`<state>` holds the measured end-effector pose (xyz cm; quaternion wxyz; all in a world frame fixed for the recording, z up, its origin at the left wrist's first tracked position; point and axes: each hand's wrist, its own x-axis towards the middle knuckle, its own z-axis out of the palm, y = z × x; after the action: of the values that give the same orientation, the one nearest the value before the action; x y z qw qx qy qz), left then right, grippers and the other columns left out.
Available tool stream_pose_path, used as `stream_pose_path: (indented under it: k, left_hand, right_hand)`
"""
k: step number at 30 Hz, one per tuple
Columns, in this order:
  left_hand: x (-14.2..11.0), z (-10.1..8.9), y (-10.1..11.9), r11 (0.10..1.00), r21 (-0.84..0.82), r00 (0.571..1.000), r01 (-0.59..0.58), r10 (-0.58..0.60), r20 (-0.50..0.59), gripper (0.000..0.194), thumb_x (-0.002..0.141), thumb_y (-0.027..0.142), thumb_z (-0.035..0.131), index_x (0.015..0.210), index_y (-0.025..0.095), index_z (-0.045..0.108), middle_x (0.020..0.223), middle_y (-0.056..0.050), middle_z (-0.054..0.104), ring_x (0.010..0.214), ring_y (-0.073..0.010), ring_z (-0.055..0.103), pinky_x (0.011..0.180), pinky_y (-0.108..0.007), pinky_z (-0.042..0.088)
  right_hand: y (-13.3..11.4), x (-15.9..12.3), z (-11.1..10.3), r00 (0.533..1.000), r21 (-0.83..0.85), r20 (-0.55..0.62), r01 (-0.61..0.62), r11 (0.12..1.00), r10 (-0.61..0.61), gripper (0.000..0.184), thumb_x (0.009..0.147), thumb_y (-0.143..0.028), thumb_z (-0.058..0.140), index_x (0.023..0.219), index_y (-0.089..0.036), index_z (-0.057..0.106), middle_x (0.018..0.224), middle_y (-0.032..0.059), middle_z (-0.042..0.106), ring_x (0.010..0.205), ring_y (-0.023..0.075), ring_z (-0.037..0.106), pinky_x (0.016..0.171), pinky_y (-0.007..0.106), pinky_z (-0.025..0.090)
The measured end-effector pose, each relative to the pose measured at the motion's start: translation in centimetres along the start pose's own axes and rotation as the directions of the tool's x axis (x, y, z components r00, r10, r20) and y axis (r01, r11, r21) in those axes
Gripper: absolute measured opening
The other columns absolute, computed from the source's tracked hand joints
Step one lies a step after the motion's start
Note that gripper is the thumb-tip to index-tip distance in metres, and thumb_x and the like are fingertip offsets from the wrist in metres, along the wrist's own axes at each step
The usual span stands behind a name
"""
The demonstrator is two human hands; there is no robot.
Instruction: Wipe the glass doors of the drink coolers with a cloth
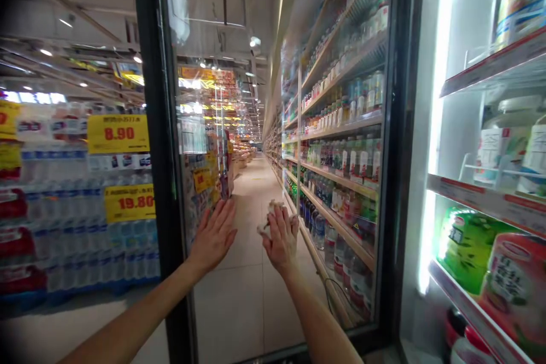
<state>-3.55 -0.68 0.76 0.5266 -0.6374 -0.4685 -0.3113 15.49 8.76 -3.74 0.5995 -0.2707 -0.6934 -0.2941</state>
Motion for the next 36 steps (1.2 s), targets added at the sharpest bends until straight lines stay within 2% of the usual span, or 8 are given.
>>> stream_pose_path:
  k: [3, 8, 13, 15, 21, 25, 29, 36]
  left_hand:
    - [-1.3, -0.4, 0.0, 1.0, -0.01, 1.0, -0.012, 0.013, 0.026, 0.052, 0.085, 0.023, 0.043, 0.135, 0.016, 0.033, 0.136, -0.008, 0.042, 0.132, -0.0209, 0.027, 0.11, -0.041, 0.016]
    - [-3.9, -0.5, 0.5, 1.0, -0.011, 0.999, -0.015, 0.016, 0.044, 0.051, 0.085, 0.022, 0.044, 0.135, 0.015, 0.034, 0.135, -0.008, 0.043, 0.133, -0.0206, 0.025, 0.11, -0.04, 0.017]
    - [-4.4, -0.6, 0.6, 1.0, 0.019, 0.997, -0.014, 0.012, 0.074, 0.058, 0.084, 0.021, 0.044, 0.139, 0.015, 0.024, 0.137, -0.01, 0.04, 0.133, -0.0227, 0.024, 0.109, -0.044, 0.02]
    - [-4.8, -0.8, 0.3, 0.999, 0.019, 0.996, -0.033, 0.031, 0.089, 0.061, 0.084, 0.02, 0.044, 0.14, 0.015, 0.019, 0.138, -0.01, 0.039, 0.133, -0.0226, 0.026, 0.108, -0.043, 0.023]
    - [-7.3, -2.1, -0.1, 1.0, 0.025, 0.987, -0.014, 0.01, 0.161, 0.067, 0.083, 0.018, 0.044, 0.141, 0.013, 0.011, 0.14, -0.012, 0.036, 0.133, -0.0239, 0.026, 0.103, -0.043, 0.032]
    - [-9.1, -3.6, 0.3, 0.999, -0.002, 0.985, 0.04, -0.039, 0.169, 0.068, 0.082, 0.018, 0.045, 0.141, 0.011, 0.011, 0.14, -0.016, 0.035, 0.134, -0.0252, 0.024, 0.102, -0.045, 0.035]
    - [-10.9, -5.5, -0.7, 1.0, -0.012, 0.986, 0.022, -0.02, 0.166, 0.067, 0.082, 0.017, 0.046, 0.14, 0.013, 0.014, 0.14, -0.016, 0.035, 0.133, -0.0253, 0.025, 0.103, -0.045, 0.034]
    - [-12.9, -6.8, -1.8, 0.993, 0.025, 0.977, 0.112, -0.115, 0.182, 0.067, 0.082, 0.016, 0.046, 0.14, 0.014, 0.014, 0.142, -0.016, 0.03, 0.133, -0.0265, 0.024, 0.102, -0.049, 0.033]
  right_hand:
    - [2.1, -0.2, -0.3, 0.987, -0.03, -0.122, -0.112, 0.993, 0.107, 0.052, 0.086, -0.03, 0.042, 0.136, -0.018, 0.03, 0.137, 0.0154, 0.041, 0.133, 0.025, 0.027, 0.105, 0.051, 0.023]
    - [3.3, 0.6, -0.2, 0.798, 0.022, -0.367, -0.506, 0.862, 0.478, 0.052, 0.089, -0.03, 0.037, 0.137, -0.014, 0.027, 0.14, 0.0205, 0.034, 0.133, 0.0272, 0.026, 0.102, 0.056, 0.025]
    - [-2.6, -1.0, 0.7, 0.999, 0.038, -0.035, -0.028, 0.999, 0.029, 0.054, 0.085, -0.029, 0.045, 0.136, -0.018, 0.03, 0.137, 0.0147, 0.041, 0.135, 0.0247, 0.024, 0.107, 0.051, 0.019]
    - [-2.5, -0.9, 0.7, 0.998, 0.034, -0.006, 0.057, 0.998, -0.057, 0.053, 0.085, -0.029, 0.045, 0.135, -0.019, 0.031, 0.135, 0.0134, 0.044, 0.134, 0.0236, 0.025, 0.107, 0.05, 0.019]
    - [-0.6, 3.7, 1.0, 0.909, 0.005, -0.299, -0.302, 0.953, 0.289, 0.052, 0.087, -0.03, 0.04, 0.136, -0.013, 0.03, 0.138, 0.0186, 0.037, 0.134, 0.0251, 0.025, 0.105, 0.052, 0.021]
    - [-5.6, 1.3, 1.7, 0.988, 0.078, -0.01, 0.155, 0.985, -0.155, 0.047, 0.084, -0.031, 0.045, 0.128, -0.017, 0.042, 0.136, 0.0117, 0.043, 0.135, 0.0227, 0.022, 0.109, 0.048, 0.015]
    - [-9.2, -2.0, 2.1, 0.842, 0.185, 0.144, 0.493, 0.85, -0.519, 0.039, 0.083, -0.033, 0.044, 0.12, -0.022, 0.051, 0.138, 0.0022, 0.042, 0.136, 0.0198, 0.021, 0.112, 0.045, 0.004]
    - [-11.5, 1.8, 3.0, 0.98, 0.118, 0.076, 0.172, 0.978, -0.182, 0.046, 0.085, -0.033, 0.043, 0.129, -0.018, 0.042, 0.139, 0.0095, 0.041, 0.136, 0.0223, 0.02, 0.109, 0.049, 0.009]
